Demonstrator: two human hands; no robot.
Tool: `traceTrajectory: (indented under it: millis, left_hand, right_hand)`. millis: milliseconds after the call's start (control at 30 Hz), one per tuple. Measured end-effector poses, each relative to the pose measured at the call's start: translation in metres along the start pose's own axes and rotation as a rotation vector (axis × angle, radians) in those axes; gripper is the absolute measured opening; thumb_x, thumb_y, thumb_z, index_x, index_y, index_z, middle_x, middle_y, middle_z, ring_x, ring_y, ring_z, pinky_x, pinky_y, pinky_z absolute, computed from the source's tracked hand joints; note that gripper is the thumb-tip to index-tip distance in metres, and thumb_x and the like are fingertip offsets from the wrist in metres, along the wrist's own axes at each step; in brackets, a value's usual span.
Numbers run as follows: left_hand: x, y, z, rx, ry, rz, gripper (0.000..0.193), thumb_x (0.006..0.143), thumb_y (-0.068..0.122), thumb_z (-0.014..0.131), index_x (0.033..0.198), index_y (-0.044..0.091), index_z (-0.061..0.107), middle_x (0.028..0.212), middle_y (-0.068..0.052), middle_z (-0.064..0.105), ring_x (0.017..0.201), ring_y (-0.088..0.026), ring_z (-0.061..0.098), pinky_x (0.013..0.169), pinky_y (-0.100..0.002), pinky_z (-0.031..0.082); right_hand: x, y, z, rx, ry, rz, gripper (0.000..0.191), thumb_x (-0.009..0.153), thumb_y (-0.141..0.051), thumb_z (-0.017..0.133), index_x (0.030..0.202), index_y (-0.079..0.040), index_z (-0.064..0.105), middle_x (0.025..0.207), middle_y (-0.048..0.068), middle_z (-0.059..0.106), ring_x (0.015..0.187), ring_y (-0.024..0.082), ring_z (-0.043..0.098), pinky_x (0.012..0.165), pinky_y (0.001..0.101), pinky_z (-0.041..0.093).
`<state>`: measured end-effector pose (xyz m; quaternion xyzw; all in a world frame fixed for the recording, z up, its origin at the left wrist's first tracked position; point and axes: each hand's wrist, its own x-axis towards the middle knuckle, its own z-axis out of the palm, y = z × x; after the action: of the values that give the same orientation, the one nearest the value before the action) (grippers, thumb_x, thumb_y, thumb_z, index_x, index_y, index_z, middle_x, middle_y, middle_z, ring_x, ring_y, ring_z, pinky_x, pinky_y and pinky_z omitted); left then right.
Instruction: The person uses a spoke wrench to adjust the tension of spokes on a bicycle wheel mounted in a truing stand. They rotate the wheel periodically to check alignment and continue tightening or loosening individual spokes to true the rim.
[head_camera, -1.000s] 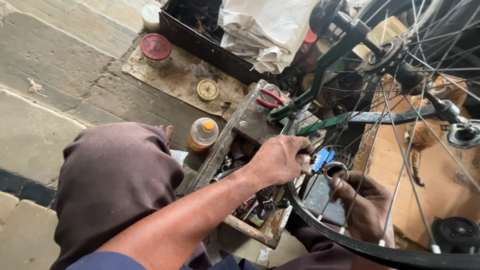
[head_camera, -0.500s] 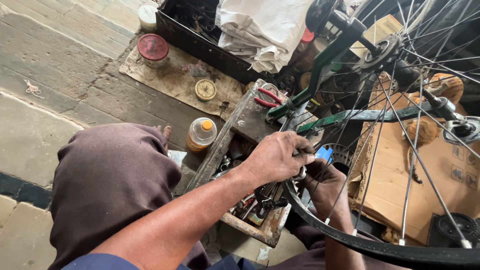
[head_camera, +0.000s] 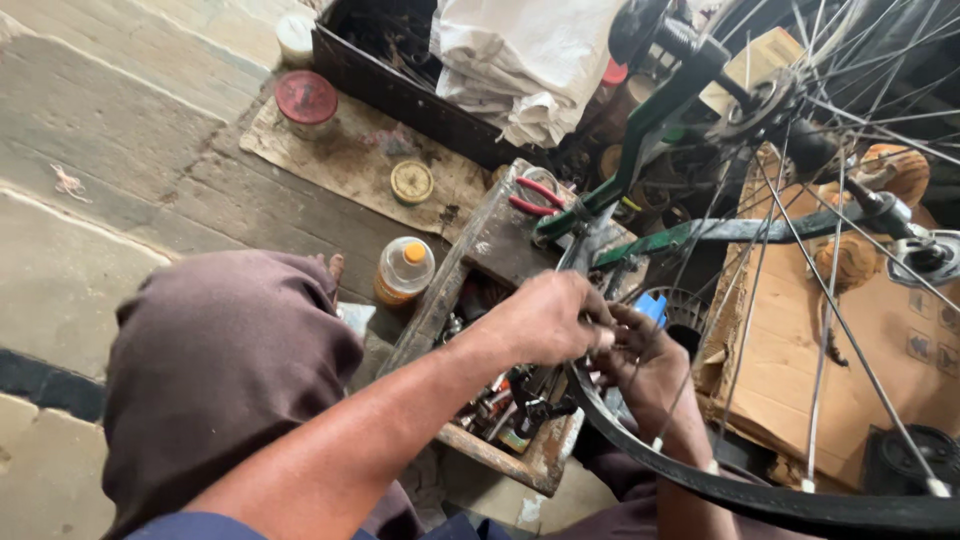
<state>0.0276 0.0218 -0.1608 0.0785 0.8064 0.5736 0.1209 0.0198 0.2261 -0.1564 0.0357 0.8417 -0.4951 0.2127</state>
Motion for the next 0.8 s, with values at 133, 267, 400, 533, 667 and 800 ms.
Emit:
traceTrajectory:
  millis: [133,267,400,533,667,800]
  left_hand:
    - [0.009,-0.001,-0.010,0.030,-0.209,0.138,0.046,0.095,0.045,0.068,0.120,0.008,0.073,0.108,-0.021,0.069,0.102,-0.036,0.067,0.089,-0.043,0.053]
    - [-0.007,0.012,-0.012,0.199,-0.138,-0.124,0.055,0.084,0.051,0.075,0.112,0.005,0.076,0.107,-0.020,0.077,0.100,-0.032,0.074,0.091,-0.041,0.057]
    - [-0.008,0.018,-0.004,0.070,-0.028,-0.069,0.050,0.089,0.045,0.068,0.126,0.011,0.070,0.116,-0.018,0.072,0.108,-0.032,0.070,0.094,-0.042,0.053]
    - [-0.002,0.010,-0.007,0.024,-0.171,0.142,0.043,0.095,0.041,0.068,0.122,0.007,0.071,0.115,-0.019,0.072,0.109,-0.035,0.068,0.094,-0.043,0.053]
    - [-0.017,0.021,-0.004,0.221,0.020,0.078,0.045,0.080,0.043,0.079,0.103,0.004,0.073,0.103,-0.018,0.074,0.101,-0.034,0.071,0.087,-0.044,0.055]
    - [-0.031,0.044,-0.010,0.225,0.090,0.018,0.042,0.085,0.041,0.080,0.104,0.004,0.074,0.097,-0.018,0.075,0.094,-0.034,0.072,0.086,-0.044,0.056]
  right_hand:
    - [-0.004,-0.012,-0.016,0.171,-0.244,0.001,0.072,0.080,-0.010,0.078,0.147,-0.005,0.054,0.119,0.009,0.072,0.094,0.019,0.069,0.071,0.0355,0.058]
    - [-0.004,-0.017,-0.024,0.213,-0.350,0.038,0.091,0.068,-0.004,0.078,0.153,-0.011,0.047,0.128,0.001,0.070,0.106,0.013,0.068,0.080,0.0316,0.057]
    - [0.011,0.005,-0.018,0.277,-0.283,0.069,0.075,0.078,-0.006,0.078,0.149,-0.004,0.053,0.121,0.012,0.072,0.091,0.020,0.067,0.070,0.0381,0.057]
    - [0.024,0.026,-0.011,0.205,-0.160,0.053,0.062,0.087,-0.011,0.075,0.145,0.005,0.061,0.117,0.022,0.075,0.084,0.024,0.067,0.068,0.0373,0.055]
    - [0.021,0.018,-0.007,0.182,-0.151,-0.088,0.062,0.078,-0.002,0.080,0.136,0.007,0.062,0.120,0.016,0.078,0.101,0.018,0.075,0.086,0.0300,0.061]
    - [-0.001,-0.006,-0.021,0.250,-0.276,0.204,0.074,0.075,-0.005,0.082,0.145,-0.011,0.058,0.122,0.007,0.075,0.099,0.016,0.072,0.081,0.0341,0.060]
